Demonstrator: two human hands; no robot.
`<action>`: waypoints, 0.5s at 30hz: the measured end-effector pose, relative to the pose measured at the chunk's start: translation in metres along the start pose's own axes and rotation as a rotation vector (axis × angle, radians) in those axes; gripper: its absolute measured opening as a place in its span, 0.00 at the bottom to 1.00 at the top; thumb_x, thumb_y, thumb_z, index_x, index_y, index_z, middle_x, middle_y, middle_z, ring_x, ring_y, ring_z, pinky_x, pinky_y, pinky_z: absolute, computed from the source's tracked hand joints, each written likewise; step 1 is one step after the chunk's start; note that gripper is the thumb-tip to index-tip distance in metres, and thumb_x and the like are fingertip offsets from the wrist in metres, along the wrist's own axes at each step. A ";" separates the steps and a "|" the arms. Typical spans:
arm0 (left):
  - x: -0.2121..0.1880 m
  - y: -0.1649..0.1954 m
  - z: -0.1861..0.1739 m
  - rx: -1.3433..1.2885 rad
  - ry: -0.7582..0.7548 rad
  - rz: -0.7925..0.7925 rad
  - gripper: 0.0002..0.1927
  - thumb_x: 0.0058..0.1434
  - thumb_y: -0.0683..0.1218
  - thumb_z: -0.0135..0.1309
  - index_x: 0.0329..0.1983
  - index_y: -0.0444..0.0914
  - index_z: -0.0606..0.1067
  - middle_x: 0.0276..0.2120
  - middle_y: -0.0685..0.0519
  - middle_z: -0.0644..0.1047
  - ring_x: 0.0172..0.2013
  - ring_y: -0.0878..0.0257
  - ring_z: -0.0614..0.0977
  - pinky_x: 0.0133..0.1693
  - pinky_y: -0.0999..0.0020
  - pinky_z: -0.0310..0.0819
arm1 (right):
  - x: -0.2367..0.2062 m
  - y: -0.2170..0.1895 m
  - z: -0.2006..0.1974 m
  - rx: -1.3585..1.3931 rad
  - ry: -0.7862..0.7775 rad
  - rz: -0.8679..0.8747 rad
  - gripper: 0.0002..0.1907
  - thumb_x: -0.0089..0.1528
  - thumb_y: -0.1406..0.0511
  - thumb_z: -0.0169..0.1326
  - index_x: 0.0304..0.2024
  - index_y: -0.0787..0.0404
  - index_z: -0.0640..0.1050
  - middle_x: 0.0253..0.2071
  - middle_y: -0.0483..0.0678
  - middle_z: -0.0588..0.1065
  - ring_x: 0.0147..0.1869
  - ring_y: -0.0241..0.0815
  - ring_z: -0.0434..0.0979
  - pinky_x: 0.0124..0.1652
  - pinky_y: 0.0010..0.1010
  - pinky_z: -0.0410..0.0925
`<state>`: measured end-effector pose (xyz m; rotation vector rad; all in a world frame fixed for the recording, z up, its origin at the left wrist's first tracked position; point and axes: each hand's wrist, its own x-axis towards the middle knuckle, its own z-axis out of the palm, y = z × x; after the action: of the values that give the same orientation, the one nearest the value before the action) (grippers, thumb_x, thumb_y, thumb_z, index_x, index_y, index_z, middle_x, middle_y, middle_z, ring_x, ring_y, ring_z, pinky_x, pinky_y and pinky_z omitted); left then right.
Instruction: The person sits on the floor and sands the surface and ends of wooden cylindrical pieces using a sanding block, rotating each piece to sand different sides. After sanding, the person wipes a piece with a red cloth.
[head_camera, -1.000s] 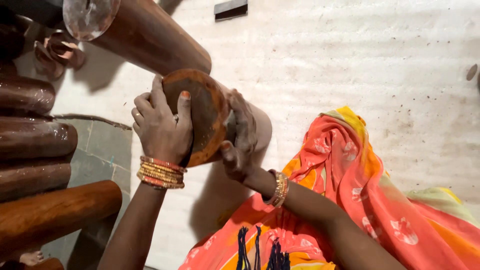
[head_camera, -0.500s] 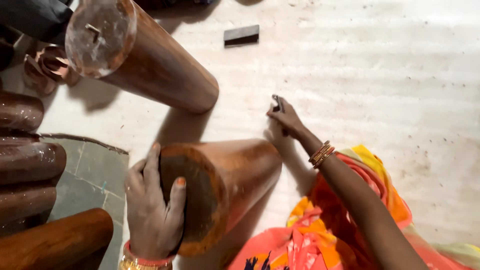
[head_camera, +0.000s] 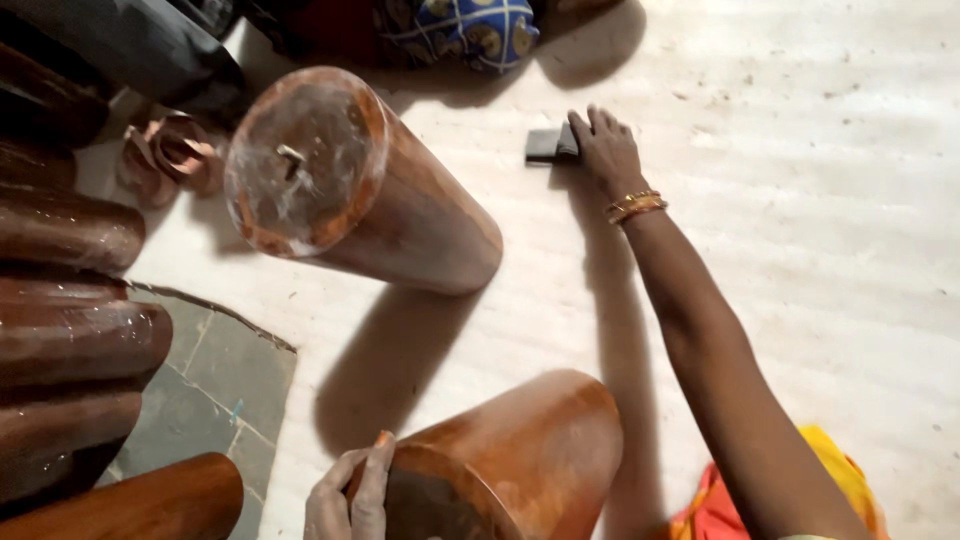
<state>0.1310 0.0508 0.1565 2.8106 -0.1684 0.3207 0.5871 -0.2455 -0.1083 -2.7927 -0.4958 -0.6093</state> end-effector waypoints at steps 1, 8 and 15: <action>0.004 -0.002 0.010 0.002 0.035 -0.039 0.29 0.69 0.63 0.51 0.68 0.44 0.70 0.52 0.41 0.74 0.52 0.50 0.79 0.57 0.54 0.76 | 0.004 -0.001 0.006 0.037 -0.124 0.053 0.20 0.67 0.63 0.53 0.63 0.54 0.74 0.59 0.54 0.74 0.64 0.52 0.72 0.56 0.47 0.67; 0.022 0.030 -0.014 0.035 -0.079 -0.016 0.47 0.54 0.68 0.52 0.71 0.38 0.61 0.52 0.35 0.68 0.53 0.43 0.73 0.55 0.46 0.67 | -0.024 -0.005 0.003 0.029 -0.164 -0.017 0.34 0.53 0.45 0.61 0.50 0.63 0.77 0.46 0.56 0.74 0.53 0.55 0.74 0.48 0.46 0.68; 0.054 0.090 -0.044 0.007 -0.055 0.016 0.44 0.60 0.64 0.52 0.73 0.35 0.60 0.55 0.33 0.66 0.55 0.37 0.70 0.56 0.44 0.62 | -0.093 -0.044 -0.065 0.009 -0.286 0.177 0.35 0.49 0.45 0.66 0.49 0.62 0.78 0.42 0.58 0.75 0.49 0.58 0.75 0.43 0.47 0.70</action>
<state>0.1610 -0.0253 0.2361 2.8275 -0.2026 0.2480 0.4680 -0.2501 -0.0849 -2.8872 -0.2955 -0.1704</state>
